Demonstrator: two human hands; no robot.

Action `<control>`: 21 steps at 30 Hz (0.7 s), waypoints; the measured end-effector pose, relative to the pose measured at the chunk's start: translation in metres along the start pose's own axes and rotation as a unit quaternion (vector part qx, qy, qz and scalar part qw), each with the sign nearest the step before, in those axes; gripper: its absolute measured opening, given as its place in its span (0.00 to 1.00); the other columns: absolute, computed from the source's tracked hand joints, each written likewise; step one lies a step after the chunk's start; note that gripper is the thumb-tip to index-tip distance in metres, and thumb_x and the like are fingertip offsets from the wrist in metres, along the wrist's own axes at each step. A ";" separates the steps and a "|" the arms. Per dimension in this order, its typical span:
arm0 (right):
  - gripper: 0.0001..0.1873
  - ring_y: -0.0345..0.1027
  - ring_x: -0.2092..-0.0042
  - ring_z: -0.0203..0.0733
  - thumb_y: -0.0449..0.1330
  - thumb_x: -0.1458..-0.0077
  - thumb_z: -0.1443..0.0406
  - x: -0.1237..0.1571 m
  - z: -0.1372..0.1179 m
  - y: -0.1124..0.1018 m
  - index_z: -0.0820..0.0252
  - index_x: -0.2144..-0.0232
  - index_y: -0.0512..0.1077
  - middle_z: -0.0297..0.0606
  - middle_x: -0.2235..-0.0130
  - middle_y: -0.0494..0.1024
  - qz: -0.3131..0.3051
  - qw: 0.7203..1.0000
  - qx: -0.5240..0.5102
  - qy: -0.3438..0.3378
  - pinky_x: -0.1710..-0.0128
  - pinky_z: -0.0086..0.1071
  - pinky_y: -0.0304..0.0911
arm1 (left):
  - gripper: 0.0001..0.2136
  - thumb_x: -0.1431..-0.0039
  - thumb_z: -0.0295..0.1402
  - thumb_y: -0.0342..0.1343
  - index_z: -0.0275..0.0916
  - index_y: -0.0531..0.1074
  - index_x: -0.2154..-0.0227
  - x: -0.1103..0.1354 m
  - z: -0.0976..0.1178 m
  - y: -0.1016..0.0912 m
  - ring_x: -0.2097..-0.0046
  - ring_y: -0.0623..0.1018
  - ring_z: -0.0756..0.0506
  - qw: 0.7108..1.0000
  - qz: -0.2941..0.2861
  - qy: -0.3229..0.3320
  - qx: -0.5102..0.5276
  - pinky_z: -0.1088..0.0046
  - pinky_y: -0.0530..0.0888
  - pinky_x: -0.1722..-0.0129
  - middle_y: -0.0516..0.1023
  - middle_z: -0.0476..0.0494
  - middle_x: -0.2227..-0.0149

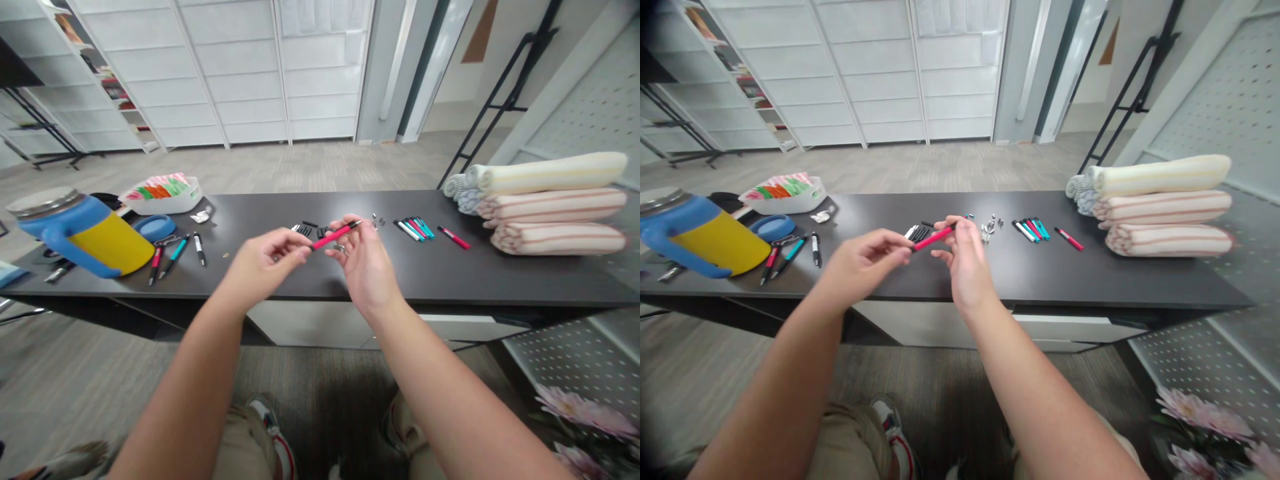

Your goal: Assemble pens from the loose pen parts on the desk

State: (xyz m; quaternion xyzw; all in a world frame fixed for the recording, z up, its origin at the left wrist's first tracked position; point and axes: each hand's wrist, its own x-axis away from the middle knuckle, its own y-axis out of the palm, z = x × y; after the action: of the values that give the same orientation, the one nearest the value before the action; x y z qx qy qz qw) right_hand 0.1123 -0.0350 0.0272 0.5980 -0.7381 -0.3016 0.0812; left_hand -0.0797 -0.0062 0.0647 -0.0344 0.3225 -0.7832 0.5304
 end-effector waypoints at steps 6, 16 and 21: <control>0.09 0.72 0.51 0.47 0.60 0.32 0.56 0.003 0.008 -0.009 0.51 0.54 0.71 0.41 0.51 0.77 -0.061 0.918 0.379 -0.098 0.55 0.40 0.70 | 0.14 0.34 0.43 0.57 0.42 0.80 0.55 -0.002 -0.056 -0.089 0.62 0.77 0.44 0.902 0.172 -0.140 -0.371 0.70 0.70 0.59 0.82 0.47 0.62; 0.09 0.66 0.47 0.62 0.57 0.34 0.64 -0.029 -0.047 -0.111 0.59 0.58 0.78 0.53 0.52 0.77 0.014 0.623 0.754 -0.210 0.45 0.53 0.63 | 0.19 0.34 0.47 0.49 0.40 0.79 0.57 0.010 -0.104 -0.104 0.57 0.73 0.35 0.776 0.096 -0.254 -0.570 0.66 0.66 0.61 0.78 0.34 0.57; 0.18 0.63 0.42 0.68 0.58 0.36 0.63 -0.037 -0.080 -0.192 0.64 0.48 0.78 0.60 0.44 0.74 0.157 0.521 0.833 -0.096 0.49 0.54 0.63 | 0.21 0.33 0.48 0.47 0.39 0.78 0.57 0.012 -0.109 -0.106 0.55 0.72 0.32 0.778 0.108 -0.255 -0.564 0.63 0.67 0.60 0.77 0.31 0.54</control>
State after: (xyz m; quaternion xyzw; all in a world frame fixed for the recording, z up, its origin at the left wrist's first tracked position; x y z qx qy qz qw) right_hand 0.3208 -0.0480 -0.0037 0.2347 -0.7379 0.4133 -0.4791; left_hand -0.2138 0.0589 0.0323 -0.4905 0.5613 -0.3617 0.5599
